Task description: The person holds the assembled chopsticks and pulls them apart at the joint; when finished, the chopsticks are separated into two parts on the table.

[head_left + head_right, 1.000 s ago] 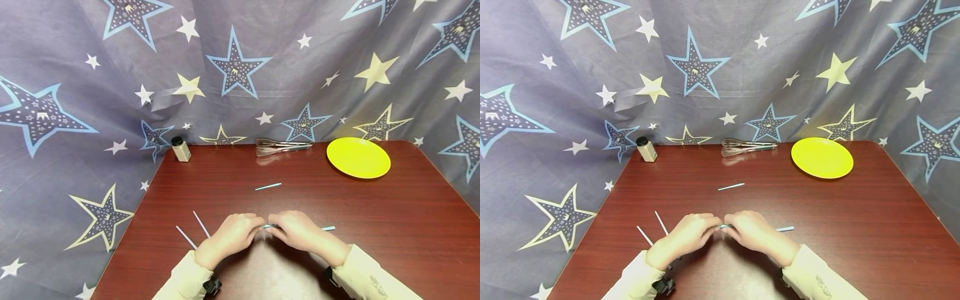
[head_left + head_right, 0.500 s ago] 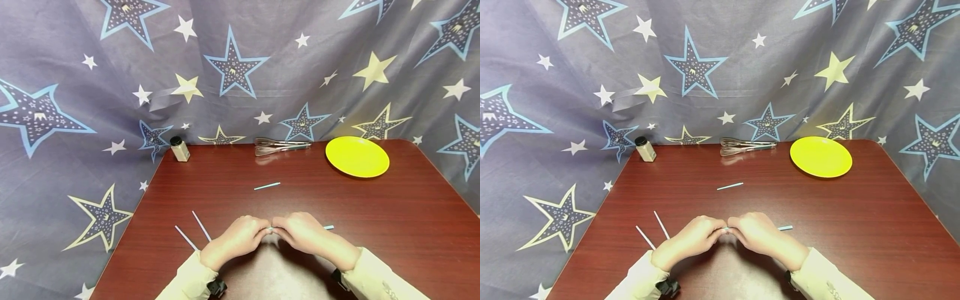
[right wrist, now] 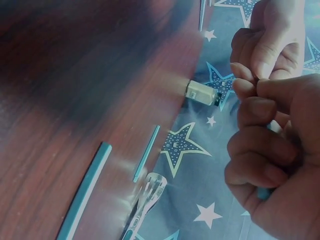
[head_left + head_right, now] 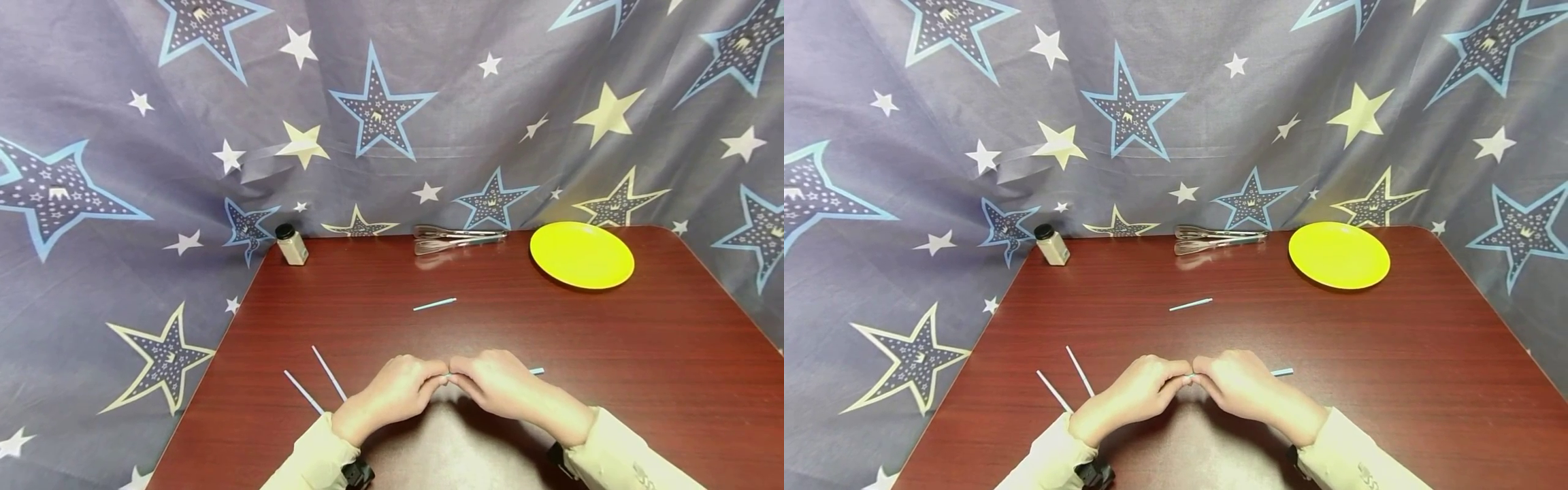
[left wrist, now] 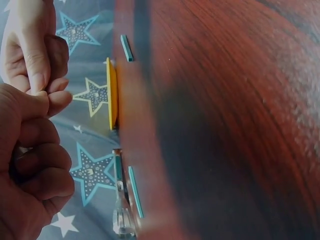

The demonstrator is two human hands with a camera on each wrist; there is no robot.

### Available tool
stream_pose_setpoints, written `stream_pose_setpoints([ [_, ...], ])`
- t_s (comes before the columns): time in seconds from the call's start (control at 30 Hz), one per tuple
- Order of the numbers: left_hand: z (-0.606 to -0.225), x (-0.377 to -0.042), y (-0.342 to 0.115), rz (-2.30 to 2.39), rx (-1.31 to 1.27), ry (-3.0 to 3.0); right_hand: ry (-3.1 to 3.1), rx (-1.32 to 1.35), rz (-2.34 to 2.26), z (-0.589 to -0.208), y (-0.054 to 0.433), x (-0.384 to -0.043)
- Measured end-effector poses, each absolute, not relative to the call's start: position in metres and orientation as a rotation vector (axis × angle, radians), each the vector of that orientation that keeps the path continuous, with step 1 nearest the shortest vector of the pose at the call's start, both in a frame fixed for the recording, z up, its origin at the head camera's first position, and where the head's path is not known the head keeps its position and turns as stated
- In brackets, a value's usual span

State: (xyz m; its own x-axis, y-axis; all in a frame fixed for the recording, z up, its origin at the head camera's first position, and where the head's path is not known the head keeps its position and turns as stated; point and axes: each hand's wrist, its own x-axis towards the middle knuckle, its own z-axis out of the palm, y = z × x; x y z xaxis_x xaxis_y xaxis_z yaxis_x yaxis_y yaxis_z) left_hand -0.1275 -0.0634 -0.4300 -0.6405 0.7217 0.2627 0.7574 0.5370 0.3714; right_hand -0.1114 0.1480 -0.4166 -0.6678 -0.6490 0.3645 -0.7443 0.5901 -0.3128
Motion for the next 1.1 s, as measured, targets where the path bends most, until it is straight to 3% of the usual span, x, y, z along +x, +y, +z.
stream_pose_setpoints([
  [1.1, -0.434, -0.141, -0.075, -0.702, -1.178, -2.761, -2.651, 1.031, 0.580, -0.423, 0.178, -0.116],
])
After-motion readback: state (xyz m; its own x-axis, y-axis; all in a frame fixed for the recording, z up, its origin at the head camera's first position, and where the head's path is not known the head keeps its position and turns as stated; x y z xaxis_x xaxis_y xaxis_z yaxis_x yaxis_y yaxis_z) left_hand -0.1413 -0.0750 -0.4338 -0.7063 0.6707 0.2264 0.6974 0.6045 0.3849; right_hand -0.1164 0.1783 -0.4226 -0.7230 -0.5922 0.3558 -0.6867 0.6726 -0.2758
